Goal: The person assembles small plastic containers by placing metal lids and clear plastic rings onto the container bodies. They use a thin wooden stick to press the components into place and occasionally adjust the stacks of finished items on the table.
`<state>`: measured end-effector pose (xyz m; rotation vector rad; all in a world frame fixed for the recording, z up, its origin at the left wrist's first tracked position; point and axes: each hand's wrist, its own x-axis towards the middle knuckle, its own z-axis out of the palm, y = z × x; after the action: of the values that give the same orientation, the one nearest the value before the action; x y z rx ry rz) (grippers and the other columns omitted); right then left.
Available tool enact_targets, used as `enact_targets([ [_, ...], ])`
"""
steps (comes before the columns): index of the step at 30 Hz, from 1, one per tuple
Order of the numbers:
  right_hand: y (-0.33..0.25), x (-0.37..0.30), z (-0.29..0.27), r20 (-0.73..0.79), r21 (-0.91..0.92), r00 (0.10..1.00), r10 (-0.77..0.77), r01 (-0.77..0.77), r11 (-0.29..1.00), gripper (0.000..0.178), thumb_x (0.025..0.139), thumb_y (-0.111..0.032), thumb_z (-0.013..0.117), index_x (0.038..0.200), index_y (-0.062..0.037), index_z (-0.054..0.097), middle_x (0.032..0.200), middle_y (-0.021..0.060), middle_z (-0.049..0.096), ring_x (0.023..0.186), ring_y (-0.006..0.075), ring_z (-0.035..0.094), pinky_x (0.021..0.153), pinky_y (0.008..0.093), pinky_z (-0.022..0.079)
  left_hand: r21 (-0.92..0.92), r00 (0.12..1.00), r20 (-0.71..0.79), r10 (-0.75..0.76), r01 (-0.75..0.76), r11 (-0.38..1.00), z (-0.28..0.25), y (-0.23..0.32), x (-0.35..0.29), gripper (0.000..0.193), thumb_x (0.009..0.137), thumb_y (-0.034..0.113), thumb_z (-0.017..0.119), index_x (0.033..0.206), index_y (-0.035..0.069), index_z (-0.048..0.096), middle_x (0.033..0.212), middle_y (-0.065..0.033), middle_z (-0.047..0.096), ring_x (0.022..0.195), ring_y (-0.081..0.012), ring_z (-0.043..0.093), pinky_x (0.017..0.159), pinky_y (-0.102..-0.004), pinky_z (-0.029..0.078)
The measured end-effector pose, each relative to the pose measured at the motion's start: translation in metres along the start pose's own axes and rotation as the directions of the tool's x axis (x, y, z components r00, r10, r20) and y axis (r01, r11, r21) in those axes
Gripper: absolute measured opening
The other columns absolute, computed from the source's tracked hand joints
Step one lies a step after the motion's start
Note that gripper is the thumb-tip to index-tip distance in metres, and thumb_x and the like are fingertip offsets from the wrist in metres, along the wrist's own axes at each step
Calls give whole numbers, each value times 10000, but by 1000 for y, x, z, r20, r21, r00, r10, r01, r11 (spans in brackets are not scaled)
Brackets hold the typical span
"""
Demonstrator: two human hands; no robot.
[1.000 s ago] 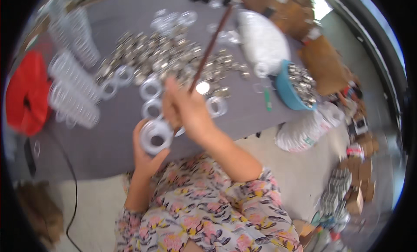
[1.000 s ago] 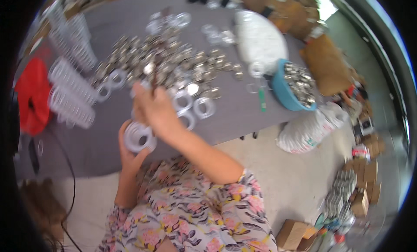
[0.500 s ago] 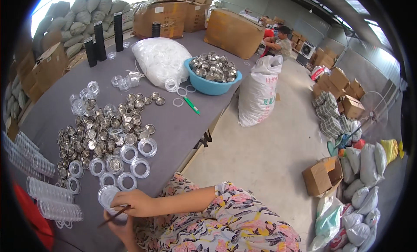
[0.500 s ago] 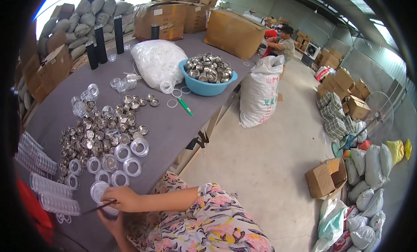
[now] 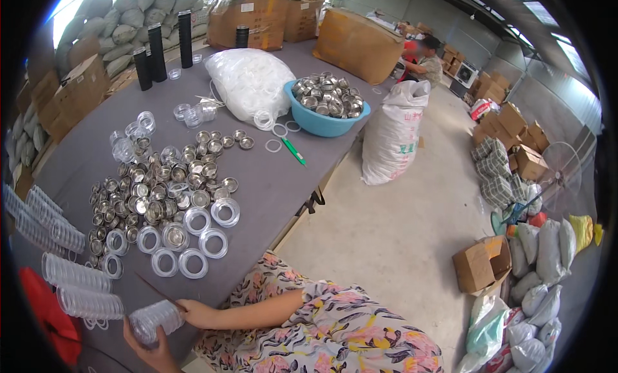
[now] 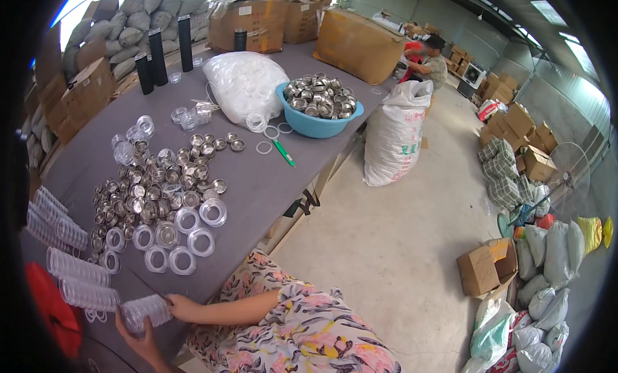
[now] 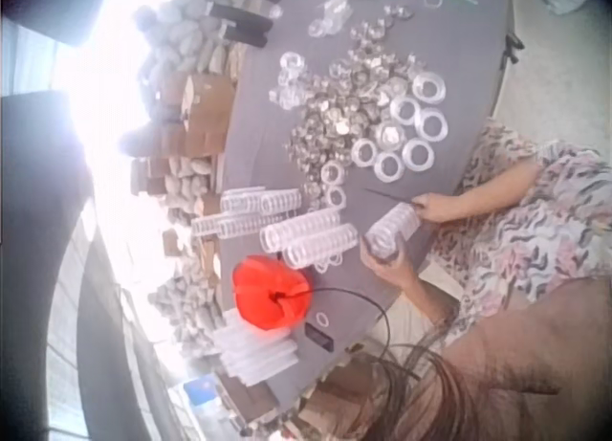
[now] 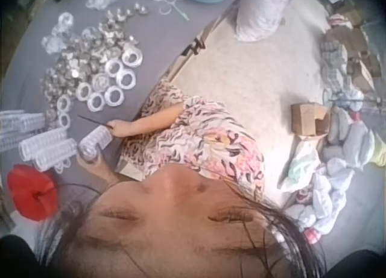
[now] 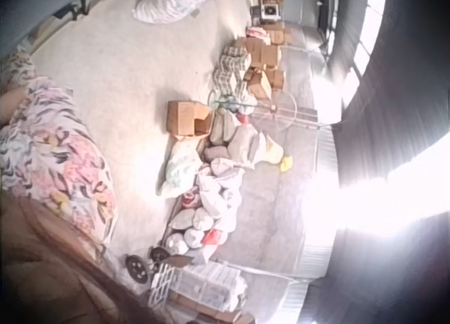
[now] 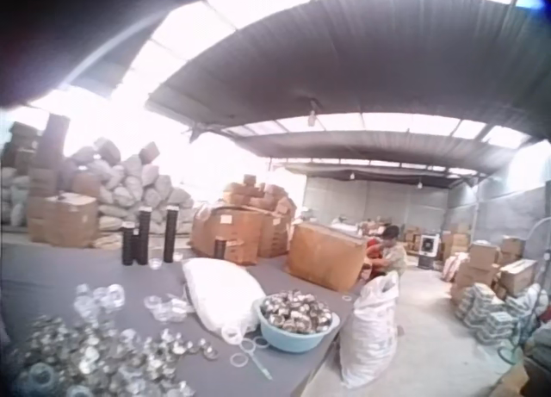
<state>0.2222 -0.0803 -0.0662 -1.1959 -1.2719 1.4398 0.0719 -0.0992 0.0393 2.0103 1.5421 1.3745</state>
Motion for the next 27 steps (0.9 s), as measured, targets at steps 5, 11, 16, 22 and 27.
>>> enact_targets([
  [5, -64, -40, -42, -56, -408, 992, -111, 79, 910, 392, 852, -113, 490, 1213, 30, 435, 1142, 220, 527, 1071, 358, 503, 915, 365, 401, 36, 994, 38, 99, -101, 994, 32, 22, 6, 678, 605, 103, 701, 1230, -7, 462, 1198, -174, 464, 1118, -326, 439, 963, -413, 332],
  [11, -69, -56, -48, -94, -251, 987, -133, 106, 962, 390, 874, -80, 464, 1249, 18, 427, 1217, 191, 500, 1144, 287, 483, 960, 348, 373, -184, 998, -54, -13, 3, 983, 58, 19, -13, 941, 582, 197, 798, 1322, -34, 265, 1308, -188, 325, 1182, -312, 375, 1000, -394, 306],
  [16, -70, -64, -54, -52, 55, 998, -32, 35, 998, 379, 901, -60, 432, 1267, 33, 406, 1237, 154, 504, 1194, 209, 445, 990, 301, 320, -193, 979, 81, -186, 198, 961, 72, 2, -32, 987, 612, 176, 801, 1356, -52, 194, 1261, -246, 428, 1172, -331, 456, 945, -370, 393],
  [22, -82, -63, -58, -36, 44, 999, -24, 26, 999, 393, 914, -64, 401, 1297, 22, 384, 1230, 123, 521, 983, 130, 514, 858, 252, 385, -148, 966, -61, -252, 241, 959, 42, -24, -9, 931, 629, 80, 768, 1359, -25, 201, 1277, -204, 420, 1191, -291, 440, 973, -361, 373],
  [27, -86, -63, -62, -35, 150, 999, 16, -10, 989, 390, 915, -74, 392, 1298, -1, 398, 1195, 81, 549, 520, 3, 344, 460, 163, 311, -265, 930, -182, -318, 265, 927, 18, -44, -12, 921, 613, 29, 762, 1354, -4, 215, 1266, -162, 427, 1185, -254, 440, 984, -340, 361],
])
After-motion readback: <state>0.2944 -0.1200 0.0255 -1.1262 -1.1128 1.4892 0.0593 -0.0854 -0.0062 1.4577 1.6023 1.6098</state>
